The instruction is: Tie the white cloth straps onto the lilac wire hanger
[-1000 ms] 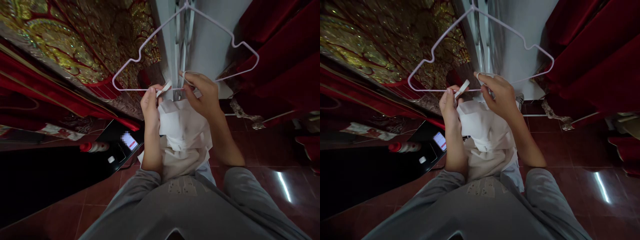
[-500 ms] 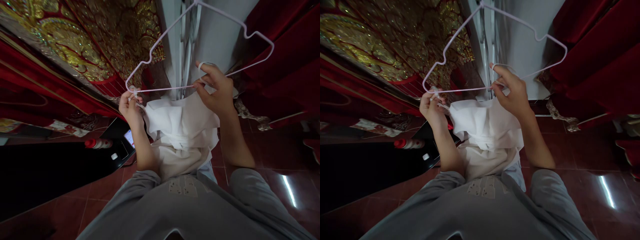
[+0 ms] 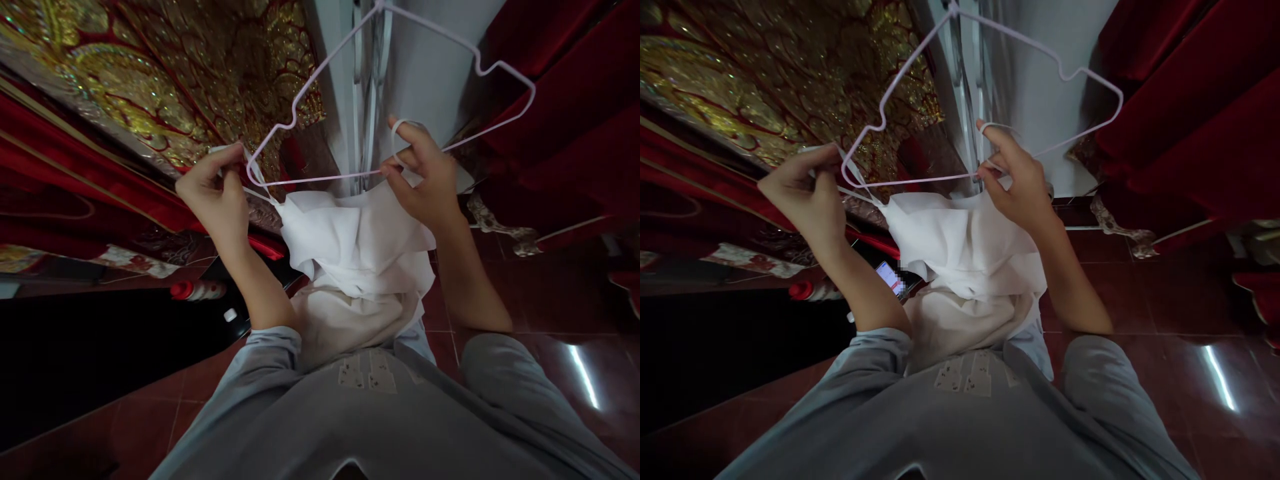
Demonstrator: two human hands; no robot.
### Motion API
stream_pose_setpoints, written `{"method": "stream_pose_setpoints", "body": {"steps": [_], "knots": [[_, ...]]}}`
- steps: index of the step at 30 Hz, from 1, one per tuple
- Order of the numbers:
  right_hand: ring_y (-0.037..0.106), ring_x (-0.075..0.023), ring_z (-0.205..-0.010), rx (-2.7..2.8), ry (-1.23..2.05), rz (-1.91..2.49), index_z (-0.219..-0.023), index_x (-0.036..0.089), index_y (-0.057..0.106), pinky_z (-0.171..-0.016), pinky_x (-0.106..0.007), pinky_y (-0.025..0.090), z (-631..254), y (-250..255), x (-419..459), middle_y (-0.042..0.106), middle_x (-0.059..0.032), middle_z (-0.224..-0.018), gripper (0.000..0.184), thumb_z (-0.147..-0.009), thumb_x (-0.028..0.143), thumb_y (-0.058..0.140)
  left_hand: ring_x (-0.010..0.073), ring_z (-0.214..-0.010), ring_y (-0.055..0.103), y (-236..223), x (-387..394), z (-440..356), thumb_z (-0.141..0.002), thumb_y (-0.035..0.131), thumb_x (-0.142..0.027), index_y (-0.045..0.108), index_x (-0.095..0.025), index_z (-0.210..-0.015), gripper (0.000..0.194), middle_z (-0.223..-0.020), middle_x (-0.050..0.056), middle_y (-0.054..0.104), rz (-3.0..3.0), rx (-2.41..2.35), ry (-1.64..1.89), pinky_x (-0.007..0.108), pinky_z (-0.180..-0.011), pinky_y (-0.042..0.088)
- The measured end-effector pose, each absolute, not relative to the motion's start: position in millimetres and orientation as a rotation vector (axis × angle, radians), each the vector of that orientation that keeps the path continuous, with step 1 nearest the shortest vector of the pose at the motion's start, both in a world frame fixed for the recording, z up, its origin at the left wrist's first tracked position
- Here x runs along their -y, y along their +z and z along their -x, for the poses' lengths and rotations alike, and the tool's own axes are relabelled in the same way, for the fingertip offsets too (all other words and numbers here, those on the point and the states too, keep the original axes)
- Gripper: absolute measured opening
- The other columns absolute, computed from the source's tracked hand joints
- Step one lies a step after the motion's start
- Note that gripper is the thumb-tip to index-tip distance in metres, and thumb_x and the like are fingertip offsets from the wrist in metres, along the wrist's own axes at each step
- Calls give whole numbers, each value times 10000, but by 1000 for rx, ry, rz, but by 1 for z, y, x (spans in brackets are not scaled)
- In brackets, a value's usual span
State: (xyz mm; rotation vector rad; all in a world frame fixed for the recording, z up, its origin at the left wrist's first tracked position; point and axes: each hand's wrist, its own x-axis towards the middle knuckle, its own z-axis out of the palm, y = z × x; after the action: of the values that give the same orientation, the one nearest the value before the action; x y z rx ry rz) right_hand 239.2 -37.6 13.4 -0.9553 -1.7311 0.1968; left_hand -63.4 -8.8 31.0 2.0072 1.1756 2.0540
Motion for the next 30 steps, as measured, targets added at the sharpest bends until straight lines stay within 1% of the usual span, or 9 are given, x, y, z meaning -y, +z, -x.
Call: {"method": "stream_pose_setpoints", "body": {"steps": [6, 10, 14, 18, 22, 25, 27, 29, 30], "knots": [[647, -154, -768, 1721, 259, 978, -1412, 287, 481, -908, -364, 553, -230, 15, 40, 650, 25, -769, 528, -895, 276, 585, 239, -1003, 696, 51, 17, 49, -793, 449, 124, 770, -114, -1075, 489, -1047, 40, 750, -2177, -1089, 1826, 376, -942, 570], [633, -136, -779, 1688, 337, 1055, -1412, 301, 463, -909, -341, 555, -220, 17, 44, 660, 28, -794, 512, -910, 289, 558, 225, -1002, 679, 67, 4, 30, -774, 438, 149, 756, -178, -1071, 544, -1030, 13, 732, -2218, -1120, 1731, 337, -938, 554], [632, -138, -771, 1676, 314, 1021, -1411, 288, 463, -966, -380, 536, -219, 15, 46, 659, 27, -800, 504, -915, 310, 551, 212, -889, 652, 81, -7, 15, -880, 498, 141, 721, -159, -1002, 394, -923, 17, 679, -2222, -1183, 1658, 297, -857, 526], [643, -165, -787, 1674, 293, 984, -1408, 345, 456, -985, -405, 528, -223, 15, 47, 660, 22, -814, 499, -920, 345, 557, 204, -908, 632, 85, -2, 17, -924, 572, 156, 676, -113, -971, 292, -919, 25, 642, -2067, -1141, 1640, 300, -923, 497], [665, -189, -833, 1703, 323, 1087, -1424, 385, 425, -995, -410, 532, -223, 16, 49, 668, 5, -877, 495, -940, 419, 521, 229, -1030, 646, 73, 6, 25, -953, 535, 138, 666, -152, -1113, 356, -1077, 37, 656, -2070, -950, 1716, 319, -955, 514], [683, -192, -879, 1695, 357, 1178, -1439, 402, 400, -1008, -399, 534, -221, 18, 52, 667, -4, -938, 496, -955, 459, 492, 219, -1135, 606, 45, 9, 24, -961, 507, 100, 625, -155, -1142, 334, -1162, 44, 633, -1880, -1040, 2085, 334, -1035, 489], [688, -185, -893, 1684, 364, 1167, -1449, 399, 388, -1009, -386, 538, -219, 18, 53, 662, -2, -937, 502, -961, 461, 486, 202, -1127, 613, 18, 10, 21, -1001, 508, 9, 552, -180, -1157, 249, -1190, 48, 617, -1576, -1090, 2336, 339, -1028, 491], [687, -173, -892, 1681, 379, 1112, -1461, 390, 375, -1014, -374, 538, -217, 18, 53, 662, 6, -934, 511, -967, 451, 486, 207, -996, 669, -10, 12, 17, -1082, 523, -264, 502, -229, -1201, 126, -1118, 50, 658, -1382, -1035, 2255, 347, -870, 545], [685, -168, -891, 1678, 383, 1086, -1464, 385, 374, -1011, -370, 541, -216, 18, 53, 664, 8, -943, 513, -968, 449, 487, 225, -993, 676, -22, 14, 14, -1054, 587, -433, 504, -241, -1209, 260, -1120, 59, 673, -1370, -964, 2099, 361, -839, 547]]}}
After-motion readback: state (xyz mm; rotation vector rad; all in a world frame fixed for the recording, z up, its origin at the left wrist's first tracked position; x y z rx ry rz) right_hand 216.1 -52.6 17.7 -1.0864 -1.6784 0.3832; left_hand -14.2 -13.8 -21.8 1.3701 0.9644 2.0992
